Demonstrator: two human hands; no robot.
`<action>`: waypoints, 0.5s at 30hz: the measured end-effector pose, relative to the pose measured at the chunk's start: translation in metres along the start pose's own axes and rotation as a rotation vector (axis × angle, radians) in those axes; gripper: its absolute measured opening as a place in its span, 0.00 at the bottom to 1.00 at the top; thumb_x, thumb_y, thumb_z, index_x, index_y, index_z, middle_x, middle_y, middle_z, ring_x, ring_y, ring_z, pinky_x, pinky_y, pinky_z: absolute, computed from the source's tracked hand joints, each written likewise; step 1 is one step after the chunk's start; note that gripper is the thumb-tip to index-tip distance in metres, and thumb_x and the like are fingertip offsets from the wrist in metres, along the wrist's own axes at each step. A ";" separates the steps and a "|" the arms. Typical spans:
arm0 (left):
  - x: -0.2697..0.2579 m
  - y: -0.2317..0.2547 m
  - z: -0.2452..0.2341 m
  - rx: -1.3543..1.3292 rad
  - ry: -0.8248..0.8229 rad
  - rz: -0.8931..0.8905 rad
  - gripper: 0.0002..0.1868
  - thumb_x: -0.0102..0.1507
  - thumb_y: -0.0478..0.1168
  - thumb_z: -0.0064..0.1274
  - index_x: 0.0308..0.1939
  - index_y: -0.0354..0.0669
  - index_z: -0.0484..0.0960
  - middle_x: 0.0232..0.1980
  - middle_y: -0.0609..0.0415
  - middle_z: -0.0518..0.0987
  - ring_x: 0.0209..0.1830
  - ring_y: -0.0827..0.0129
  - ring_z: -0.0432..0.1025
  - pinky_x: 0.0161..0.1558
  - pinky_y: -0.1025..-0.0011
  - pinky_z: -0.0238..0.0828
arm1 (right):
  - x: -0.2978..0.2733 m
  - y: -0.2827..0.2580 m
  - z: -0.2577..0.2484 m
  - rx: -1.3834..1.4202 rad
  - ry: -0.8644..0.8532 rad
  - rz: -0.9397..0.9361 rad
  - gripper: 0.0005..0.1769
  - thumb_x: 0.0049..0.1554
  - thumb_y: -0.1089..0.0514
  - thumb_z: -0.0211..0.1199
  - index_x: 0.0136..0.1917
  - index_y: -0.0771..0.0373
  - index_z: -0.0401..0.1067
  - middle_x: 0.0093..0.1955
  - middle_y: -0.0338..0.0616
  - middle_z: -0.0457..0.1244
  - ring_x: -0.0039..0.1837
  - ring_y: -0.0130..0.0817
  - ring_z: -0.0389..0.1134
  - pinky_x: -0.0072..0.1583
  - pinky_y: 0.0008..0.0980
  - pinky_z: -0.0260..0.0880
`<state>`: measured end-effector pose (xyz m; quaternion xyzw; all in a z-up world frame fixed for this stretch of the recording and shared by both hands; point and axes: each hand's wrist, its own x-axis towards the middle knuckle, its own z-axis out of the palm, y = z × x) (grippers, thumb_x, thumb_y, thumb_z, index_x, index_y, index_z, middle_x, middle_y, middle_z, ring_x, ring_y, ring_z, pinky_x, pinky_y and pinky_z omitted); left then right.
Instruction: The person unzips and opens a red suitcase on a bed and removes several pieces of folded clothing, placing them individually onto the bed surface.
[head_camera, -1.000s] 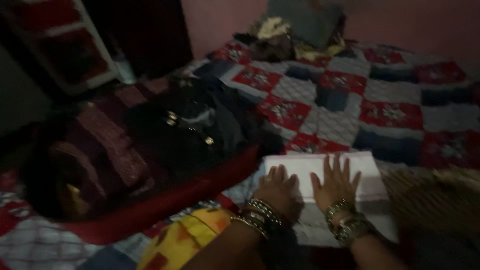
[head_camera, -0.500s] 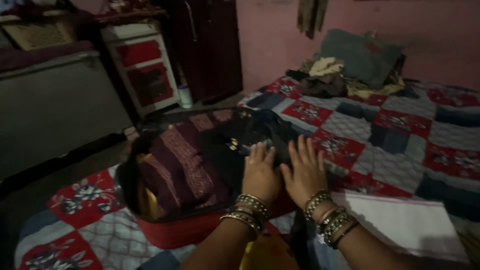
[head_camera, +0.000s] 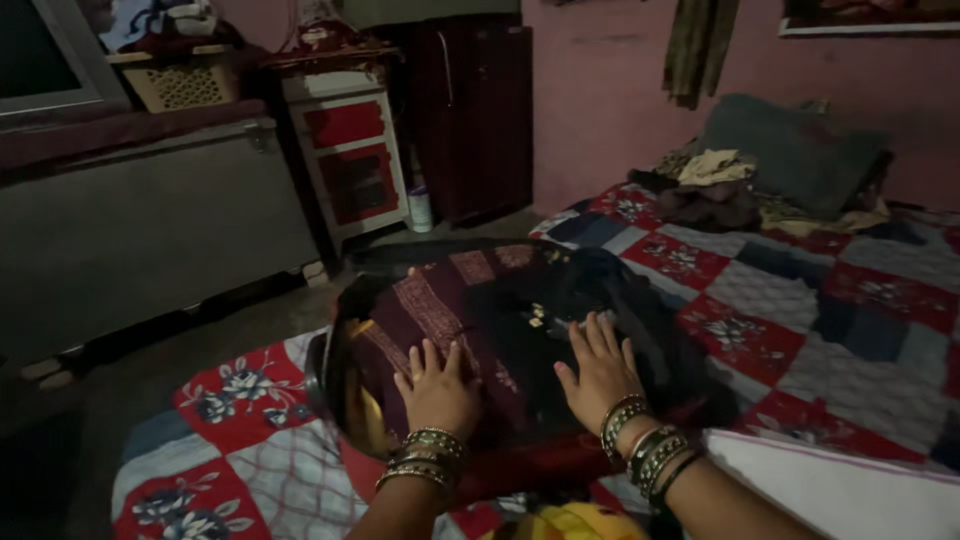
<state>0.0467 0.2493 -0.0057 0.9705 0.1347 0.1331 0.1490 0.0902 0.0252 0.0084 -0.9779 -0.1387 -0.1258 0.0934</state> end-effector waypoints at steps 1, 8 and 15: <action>0.001 -0.003 -0.001 -0.003 -0.002 0.020 0.38 0.64 0.56 0.51 0.77 0.57 0.58 0.82 0.47 0.46 0.82 0.50 0.38 0.75 0.40 0.34 | 0.005 -0.005 0.002 0.021 -0.021 0.014 0.38 0.65 0.39 0.45 0.82 0.56 0.44 0.86 0.49 0.31 0.85 0.45 0.27 0.80 0.50 0.30; 0.019 -0.005 0.010 0.025 0.089 0.077 0.35 0.65 0.51 0.49 0.76 0.55 0.61 0.83 0.45 0.47 0.83 0.50 0.38 0.75 0.40 0.32 | 0.049 -0.034 0.025 0.100 -0.050 -0.036 0.45 0.62 0.31 0.50 0.82 0.58 0.45 0.87 0.47 0.33 0.86 0.48 0.29 0.81 0.48 0.35; 0.038 0.008 0.015 -0.028 0.013 0.155 0.32 0.66 0.50 0.45 0.75 0.54 0.63 0.82 0.42 0.46 0.83 0.49 0.35 0.75 0.37 0.26 | 0.067 -0.042 0.049 0.019 -0.152 -0.038 0.57 0.54 0.26 0.59 0.82 0.60 0.44 0.87 0.52 0.30 0.85 0.53 0.32 0.78 0.51 0.42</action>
